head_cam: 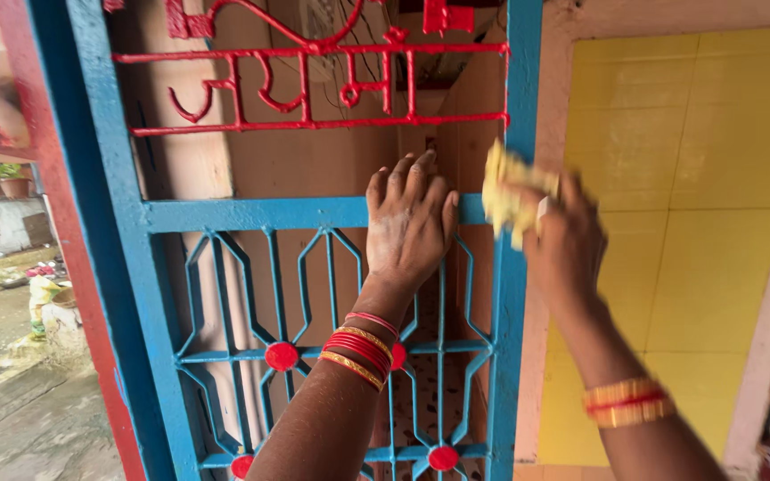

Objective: The person wipes a blue decorative metal gate using a yellow cloth, cleaning both the vertical bars and the red painted symbols at the top.

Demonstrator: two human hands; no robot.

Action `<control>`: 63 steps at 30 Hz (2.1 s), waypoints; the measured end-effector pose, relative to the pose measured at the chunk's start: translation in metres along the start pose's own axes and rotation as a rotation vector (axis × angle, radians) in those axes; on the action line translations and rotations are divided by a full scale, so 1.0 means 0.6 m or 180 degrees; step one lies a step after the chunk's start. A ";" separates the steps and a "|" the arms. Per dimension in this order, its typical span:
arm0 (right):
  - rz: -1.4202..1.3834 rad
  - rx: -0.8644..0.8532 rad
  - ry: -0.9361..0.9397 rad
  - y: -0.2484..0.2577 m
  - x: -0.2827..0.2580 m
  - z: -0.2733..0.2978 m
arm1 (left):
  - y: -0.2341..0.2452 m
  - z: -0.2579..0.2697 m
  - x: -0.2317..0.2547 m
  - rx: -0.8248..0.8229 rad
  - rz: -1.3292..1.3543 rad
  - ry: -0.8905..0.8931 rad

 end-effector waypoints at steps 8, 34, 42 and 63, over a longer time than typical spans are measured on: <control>-0.0123 0.0232 0.0122 0.022 -0.050 0.045 | 0.014 0.022 0.005 0.0041 0.0136 0.0096; -0.0320 0.0040 0.0282 -0.007 -0.099 0.019 | 0.063 0.117 -0.165 -0.0123 -0.0257 0.0264; -0.0334 -0.0491 0.0403 -0.076 -0.232 0.019 | 0.075 0.116 -0.169 -0.0275 -0.0252 0.0050; -0.0438 0.0124 0.0516 -0.140 -0.341 -0.002 | 0.126 0.185 -0.343 -0.0459 -0.0621 0.0525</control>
Point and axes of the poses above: each hand's wrist, its own z-axis away from the middle knuckle, its own y-axis out of the back of the hand, x = y × z, the point moved 8 cm from there along -z, towards the middle knuckle, and after that the axes turned 5 degrees about -z, right-handed, at the moved point
